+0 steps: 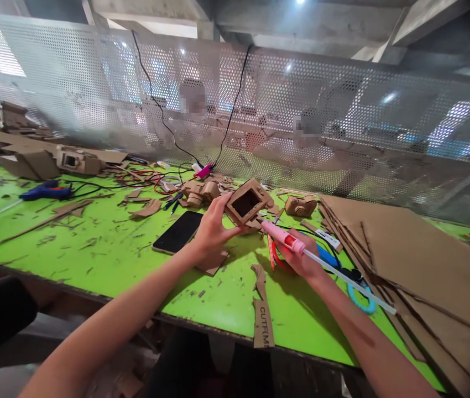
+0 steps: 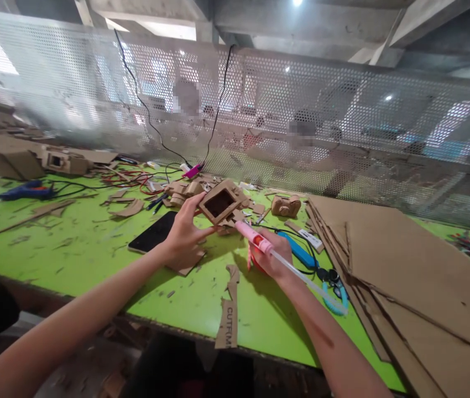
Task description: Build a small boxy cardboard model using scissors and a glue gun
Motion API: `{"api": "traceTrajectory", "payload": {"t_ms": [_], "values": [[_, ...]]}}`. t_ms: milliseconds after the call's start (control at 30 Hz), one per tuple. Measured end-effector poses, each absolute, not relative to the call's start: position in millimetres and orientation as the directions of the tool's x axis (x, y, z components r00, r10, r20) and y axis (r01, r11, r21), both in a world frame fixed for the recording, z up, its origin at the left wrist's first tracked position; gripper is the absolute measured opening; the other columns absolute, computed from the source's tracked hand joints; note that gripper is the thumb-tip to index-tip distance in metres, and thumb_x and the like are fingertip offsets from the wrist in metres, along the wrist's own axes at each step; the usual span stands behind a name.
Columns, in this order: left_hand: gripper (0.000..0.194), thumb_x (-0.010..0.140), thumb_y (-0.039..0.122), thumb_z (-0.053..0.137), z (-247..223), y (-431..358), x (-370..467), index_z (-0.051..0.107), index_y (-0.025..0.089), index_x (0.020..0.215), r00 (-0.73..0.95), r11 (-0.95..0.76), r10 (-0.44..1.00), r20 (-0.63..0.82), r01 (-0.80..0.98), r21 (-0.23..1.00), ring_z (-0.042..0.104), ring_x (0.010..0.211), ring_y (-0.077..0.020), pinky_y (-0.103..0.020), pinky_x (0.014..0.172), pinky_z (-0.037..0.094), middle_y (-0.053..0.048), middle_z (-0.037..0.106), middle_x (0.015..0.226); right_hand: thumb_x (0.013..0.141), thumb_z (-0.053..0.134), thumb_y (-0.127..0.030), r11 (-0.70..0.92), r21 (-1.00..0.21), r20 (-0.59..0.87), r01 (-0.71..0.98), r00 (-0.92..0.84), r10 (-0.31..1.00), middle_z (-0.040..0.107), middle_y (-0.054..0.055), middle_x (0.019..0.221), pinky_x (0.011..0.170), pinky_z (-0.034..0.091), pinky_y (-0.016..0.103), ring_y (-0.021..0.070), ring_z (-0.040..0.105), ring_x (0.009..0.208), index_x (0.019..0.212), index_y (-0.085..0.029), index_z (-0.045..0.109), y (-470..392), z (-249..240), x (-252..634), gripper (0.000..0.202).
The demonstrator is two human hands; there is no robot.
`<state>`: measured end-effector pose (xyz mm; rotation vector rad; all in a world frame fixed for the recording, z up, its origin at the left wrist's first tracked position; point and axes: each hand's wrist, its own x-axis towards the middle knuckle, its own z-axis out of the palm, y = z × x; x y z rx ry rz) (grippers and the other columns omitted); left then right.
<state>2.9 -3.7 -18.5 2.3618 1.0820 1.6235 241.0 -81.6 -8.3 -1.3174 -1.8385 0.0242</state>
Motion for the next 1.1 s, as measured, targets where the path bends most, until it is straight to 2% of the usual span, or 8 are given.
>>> {"api": "traceTrajectory", "payload": {"t_ms": [333, 500, 767, 1100], "values": [[0.08, 0.072, 0.045, 0.073, -14.4, -7.3, 3.7, 0.033, 0.024, 0.138, 0.215, -0.765, 0.569, 0.793, 0.493, 0.415, 0.049, 0.122, -0.029, -0.046, 0.097, 0.049, -0.013, 0.049, 0.13, 0.08, 0.056, -0.036, 0.382, -0.436, 0.637, 0.815, -0.021, 0.771, 0.053, -0.001, 0.054, 0.049, 0.031, 0.026, 0.0149, 0.046, 0.049, 0.061, -0.022, 0.048, -80.7, -9.6, 242.8, 0.025], [0.08, 0.073, 0.044, 0.073, -14.2, -6.9, 3.5, 0.032, 0.024, 0.138, 0.22, -0.773, 0.55, 0.806, 0.498, 0.393, 0.049, 0.122, -0.0285, -0.045, 0.097, 0.049, -0.014, 0.049, 0.13, 0.078, 0.054, -0.033, 0.34, -0.382, 0.672, 0.859, 0.006, 0.74, 0.046, -0.002, 0.052, 0.05, 0.027, 0.027, 0.0135, 0.039, 0.049, 0.056, -0.023, 0.038, -79.7, -8.2, 243.4, 0.029], [0.082, 0.071, 0.046, 0.074, -14.0, -6.6, 4.4, 0.033, 0.023, 0.138, 0.23, -0.796, 0.508, 0.83, 0.494, 0.35, 0.051, 0.121, -0.0292, -0.046, 0.099, 0.048, -0.015, 0.05, 0.13, 0.074, 0.052, -0.033, 0.301, -0.33, 0.719, 0.895, 0.032, 0.695, 0.04, -0.005, 0.051, 0.049, 0.021, 0.025, 0.0117, 0.033, 0.048, 0.054, -0.022, 0.035, -75.8, -12.8, 246.7, 0.028], [0.082, 0.071, 0.044, 0.075, -13.1, -8.0, 4.5, 0.034, 0.023, 0.138, 0.222, -0.799, 0.494, 0.841, 0.497, 0.338, 0.052, 0.12, -0.0292, -0.047, 0.098, 0.049, -0.015, 0.052, 0.129, 0.074, 0.051, -0.033, 0.29, -0.372, 0.687, 0.882, 0.051, 0.725, 0.036, -0.005, 0.05, 0.048, 0.022, 0.024, 0.0109, 0.032, 0.048, 0.054, -0.022, 0.033, -79.7, -6.5, 244.5, 0.029]]}}
